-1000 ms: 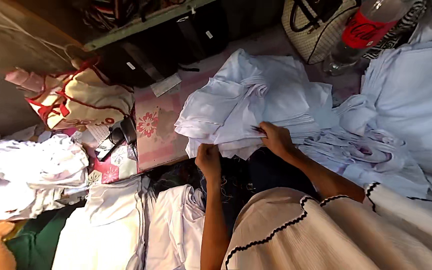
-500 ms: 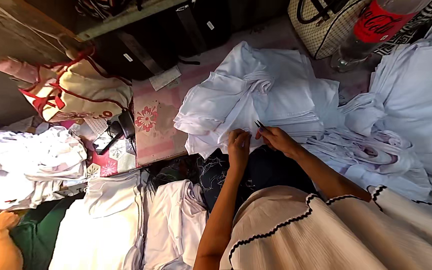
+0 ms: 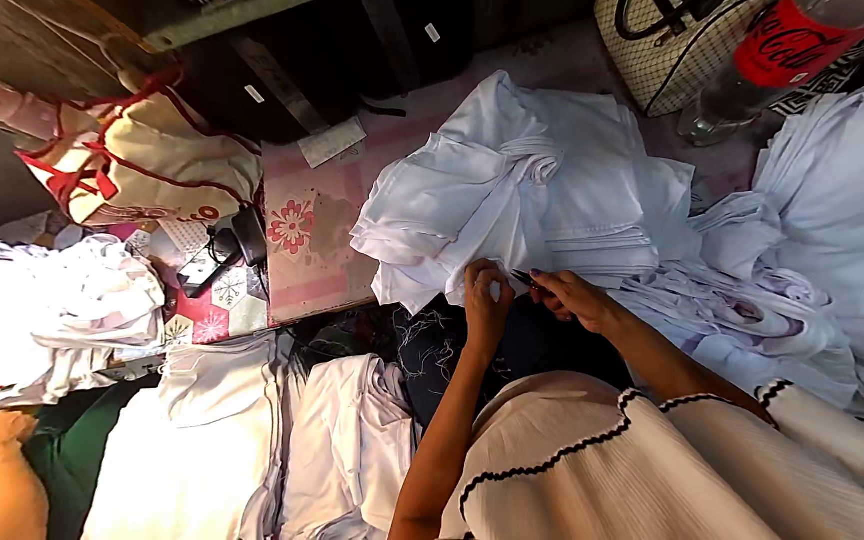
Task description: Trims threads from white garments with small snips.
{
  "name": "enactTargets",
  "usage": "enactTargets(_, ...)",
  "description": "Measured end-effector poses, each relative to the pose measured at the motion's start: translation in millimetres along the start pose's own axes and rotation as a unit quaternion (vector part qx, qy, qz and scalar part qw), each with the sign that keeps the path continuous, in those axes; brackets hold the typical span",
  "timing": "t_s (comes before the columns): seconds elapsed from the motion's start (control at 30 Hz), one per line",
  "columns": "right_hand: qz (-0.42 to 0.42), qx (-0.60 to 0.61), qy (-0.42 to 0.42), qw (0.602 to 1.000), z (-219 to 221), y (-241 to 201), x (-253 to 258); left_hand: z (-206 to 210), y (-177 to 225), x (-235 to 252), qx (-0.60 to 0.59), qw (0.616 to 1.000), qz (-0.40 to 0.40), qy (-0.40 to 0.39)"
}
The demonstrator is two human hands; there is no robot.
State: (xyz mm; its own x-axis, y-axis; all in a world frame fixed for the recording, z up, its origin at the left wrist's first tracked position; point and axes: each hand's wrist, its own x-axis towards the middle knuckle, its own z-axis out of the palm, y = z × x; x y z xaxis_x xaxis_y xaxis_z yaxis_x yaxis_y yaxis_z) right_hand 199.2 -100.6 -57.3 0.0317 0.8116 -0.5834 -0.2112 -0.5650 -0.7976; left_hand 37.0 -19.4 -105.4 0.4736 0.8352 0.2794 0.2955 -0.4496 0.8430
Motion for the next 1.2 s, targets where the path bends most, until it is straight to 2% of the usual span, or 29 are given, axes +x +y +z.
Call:
enactTargets(0.17,0.008,0.023,-0.01,1.0,9,-6,6,2,4,-1,-0.011,1.0,0.004,0.011)
enactTargets(0.37,-0.008,0.025,0.069,0.997,14,-3,8,1,1,-2,-0.011,1.0,0.013,0.005)
enactTargets(0.43,-0.055,-0.016,0.096,0.994,15,-1,6,-2,-2,-7,0.009,0.999,0.034,-0.001)
enactTargets(0.47,-0.104,-0.079,0.11,0.985,16,-2,4,-5,-3,-11,0.03,0.998,0.049,-0.008)
enactTargets(0.53,-0.223,-0.259,0.128,0.931,17,-4,1,-11,-6,-21,0.075,0.994,0.076,-0.028)
enactTargets(0.6,-0.317,-0.394,0.157,0.849,23,-5,7,-12,-12,-29,0.112,0.988,0.093,-0.042)
enactTargets(0.67,-0.345,-0.476,0.189,0.787,24,-4,24,-13,-17,-34,0.148,0.982,0.104,-0.046)
enactTargets(0.77,-0.36,-0.52,0.227,0.741,17,-5,42,-20,-15,-34,0.187,0.976,0.092,-0.065)
enactTargets(0.83,-0.35,-0.511,0.218,0.754,13,-10,41,-28,-1,-30,0.179,0.979,0.033,-0.092)
enactTargets(0.93,-0.273,-0.443,0.171,0.837,9,-24,33,-34,23,-12,0.091,0.993,-0.057,-0.059)
enactTargets(1.0,-0.236,-0.344,0.146,0.897,8,-31,29,-27,30,5,-0.017,0.996,-0.086,-0.003)
enactTargets(1.07,-0.219,-0.224,0.135,0.94,10,-33,27,-16,32,16,-0.11,0.989,-0.098,0.033)
enactTargets(1.13,-0.2,-0.158,0.127,0.959,10,-36,24,-8,35,22,-0.149,0.981,-0.1,0.068)
enactTargets(1.2,-0.225,-0.218,0.126,0.941,8,-38,20,-5,37,23,-0.161,0.979,-0.094,0.081)
